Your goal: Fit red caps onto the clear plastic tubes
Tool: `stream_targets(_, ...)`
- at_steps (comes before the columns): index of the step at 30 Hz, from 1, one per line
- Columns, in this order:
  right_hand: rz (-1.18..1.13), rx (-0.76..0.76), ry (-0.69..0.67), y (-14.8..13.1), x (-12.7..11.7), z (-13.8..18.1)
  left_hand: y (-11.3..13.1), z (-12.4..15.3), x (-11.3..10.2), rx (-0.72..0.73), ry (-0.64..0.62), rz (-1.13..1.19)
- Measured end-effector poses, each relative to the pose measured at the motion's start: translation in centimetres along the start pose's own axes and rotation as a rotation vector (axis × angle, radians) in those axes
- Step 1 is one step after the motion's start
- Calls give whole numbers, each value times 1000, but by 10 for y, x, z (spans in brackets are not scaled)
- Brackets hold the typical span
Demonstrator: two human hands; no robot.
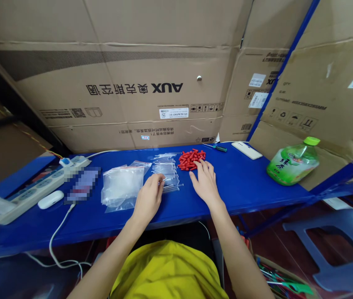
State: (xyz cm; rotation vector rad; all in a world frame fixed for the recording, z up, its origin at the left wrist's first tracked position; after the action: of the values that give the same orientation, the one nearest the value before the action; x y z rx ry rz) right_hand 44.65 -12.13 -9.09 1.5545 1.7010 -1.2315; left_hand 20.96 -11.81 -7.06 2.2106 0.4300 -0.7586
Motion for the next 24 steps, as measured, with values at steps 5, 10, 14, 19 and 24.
stream_targets(5, 59, 25, -148, 6, 8, -1, -2, -1, 1, 21, 1, -21)
stream_targets(10, 79, 13, -200, 3, 11, -1, 0, -2, 0, 25, -7, -11)
stream_targets(14, 101, 4, -156, 6, 15, -1, 0, -2, 0, 26, -8, 11)
stream_targets(19, 68, 8, -76, 9, 17, -3, 0, -3, 0, 13, -3, 26)
stream_targets(24, -4, 72, 6, 8, 14, -6, -1, -3, 1, -7, -12, 40)
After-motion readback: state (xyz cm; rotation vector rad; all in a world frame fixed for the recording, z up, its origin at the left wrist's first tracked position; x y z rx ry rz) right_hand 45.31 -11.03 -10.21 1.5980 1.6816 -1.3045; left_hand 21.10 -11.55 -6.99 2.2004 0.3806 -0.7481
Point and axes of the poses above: each hand's wrist, its own z-axis away from the middle knuckle, its own x-axis out of the palm, y = z × x, the point moved 1 cm from there along -z, towards the middle knuckle, and after that the axes turned 12 degrees about z, right-handed, at the moved point
